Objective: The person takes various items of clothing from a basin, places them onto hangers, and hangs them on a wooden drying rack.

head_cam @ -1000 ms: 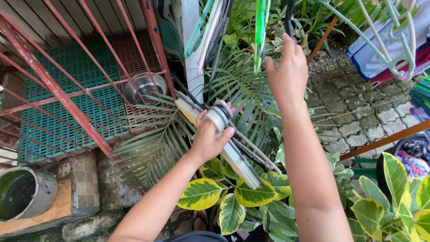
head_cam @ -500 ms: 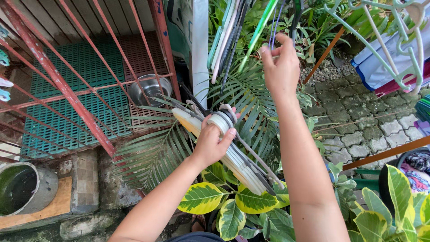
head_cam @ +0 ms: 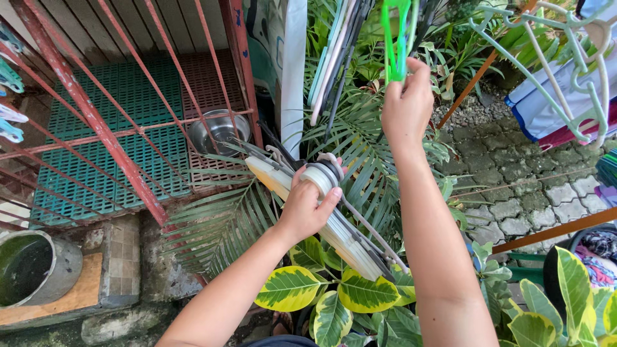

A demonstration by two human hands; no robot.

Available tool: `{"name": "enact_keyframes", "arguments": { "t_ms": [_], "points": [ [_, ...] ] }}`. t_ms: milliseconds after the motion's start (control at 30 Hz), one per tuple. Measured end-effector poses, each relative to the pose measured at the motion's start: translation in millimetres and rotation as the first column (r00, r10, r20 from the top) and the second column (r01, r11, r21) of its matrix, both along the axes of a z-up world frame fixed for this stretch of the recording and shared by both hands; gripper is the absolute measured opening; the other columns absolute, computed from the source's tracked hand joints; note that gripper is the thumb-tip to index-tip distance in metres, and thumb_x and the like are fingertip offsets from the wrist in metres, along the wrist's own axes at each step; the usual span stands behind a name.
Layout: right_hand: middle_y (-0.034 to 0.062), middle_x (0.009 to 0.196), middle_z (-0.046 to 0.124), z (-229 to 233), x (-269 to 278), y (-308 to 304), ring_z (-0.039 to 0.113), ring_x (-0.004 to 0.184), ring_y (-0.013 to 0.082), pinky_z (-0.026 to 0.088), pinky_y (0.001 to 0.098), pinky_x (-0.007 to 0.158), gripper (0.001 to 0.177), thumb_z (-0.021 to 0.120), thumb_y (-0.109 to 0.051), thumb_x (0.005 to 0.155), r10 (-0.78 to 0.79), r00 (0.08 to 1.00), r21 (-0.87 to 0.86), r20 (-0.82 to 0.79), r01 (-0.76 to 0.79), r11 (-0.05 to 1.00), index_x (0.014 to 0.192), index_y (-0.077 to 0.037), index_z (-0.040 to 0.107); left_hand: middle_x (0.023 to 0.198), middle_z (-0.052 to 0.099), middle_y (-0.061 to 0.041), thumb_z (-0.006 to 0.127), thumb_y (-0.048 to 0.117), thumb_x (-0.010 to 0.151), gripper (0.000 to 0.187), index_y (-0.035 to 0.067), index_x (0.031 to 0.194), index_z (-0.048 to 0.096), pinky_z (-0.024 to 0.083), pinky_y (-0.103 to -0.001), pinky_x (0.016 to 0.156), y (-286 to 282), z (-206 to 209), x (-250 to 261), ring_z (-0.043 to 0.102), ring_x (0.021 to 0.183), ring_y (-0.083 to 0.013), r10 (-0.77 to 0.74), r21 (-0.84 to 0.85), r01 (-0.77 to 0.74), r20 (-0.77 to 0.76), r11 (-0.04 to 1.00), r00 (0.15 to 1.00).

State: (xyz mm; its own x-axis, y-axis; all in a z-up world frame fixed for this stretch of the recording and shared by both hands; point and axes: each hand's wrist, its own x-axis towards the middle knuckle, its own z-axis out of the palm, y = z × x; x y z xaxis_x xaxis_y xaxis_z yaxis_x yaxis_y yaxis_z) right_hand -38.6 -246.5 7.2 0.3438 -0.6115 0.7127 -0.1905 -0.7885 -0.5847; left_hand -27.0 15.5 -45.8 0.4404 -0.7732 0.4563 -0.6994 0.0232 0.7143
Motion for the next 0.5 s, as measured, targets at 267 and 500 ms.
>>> {"name": "enact_keyframes", "arguments": {
  "t_ms": [267, 500],
  "points": [
    [0.0072, 0.078, 0.061, 38, -75, 50, 0.057, 0.067, 0.0159, 0.048, 0.0334, 0.064, 0.031, 0.062, -0.004, 0.095, 0.038, 0.996, 0.102, -0.084, -0.030, 0.994, 0.126, -0.002, 0.063, 0.140, 0.065, -0.010, 0.060, 0.035, 0.097, 0.052, 0.007, 0.141, 0.059, 0.022, -0.049, 0.122, -7, -2, -10, 0.060, 0.132, -0.0259, -0.015, -0.014, 0.015, 0.022, 1.000, 1.000],
    [0.0008, 0.079, 0.065, -6, -228, 133, 0.054, 0.067, 0.0079, 0.045, 0.0249, 0.060, 0.033, 0.062, 0.000, 0.092, 0.152, 0.978, 0.356, -0.143, -0.093, 0.930, 0.124, -0.003, 0.068, 0.159, 0.053, -0.012, 0.061, 0.031, 0.100, 0.054, 0.007, 0.148, 0.054, 0.021, -0.047, 0.123, -19, -4, -15, 0.052, 0.146, -0.0250, -0.063, -0.103, 0.066, 0.026, 0.992, 0.998]
  ]
}}
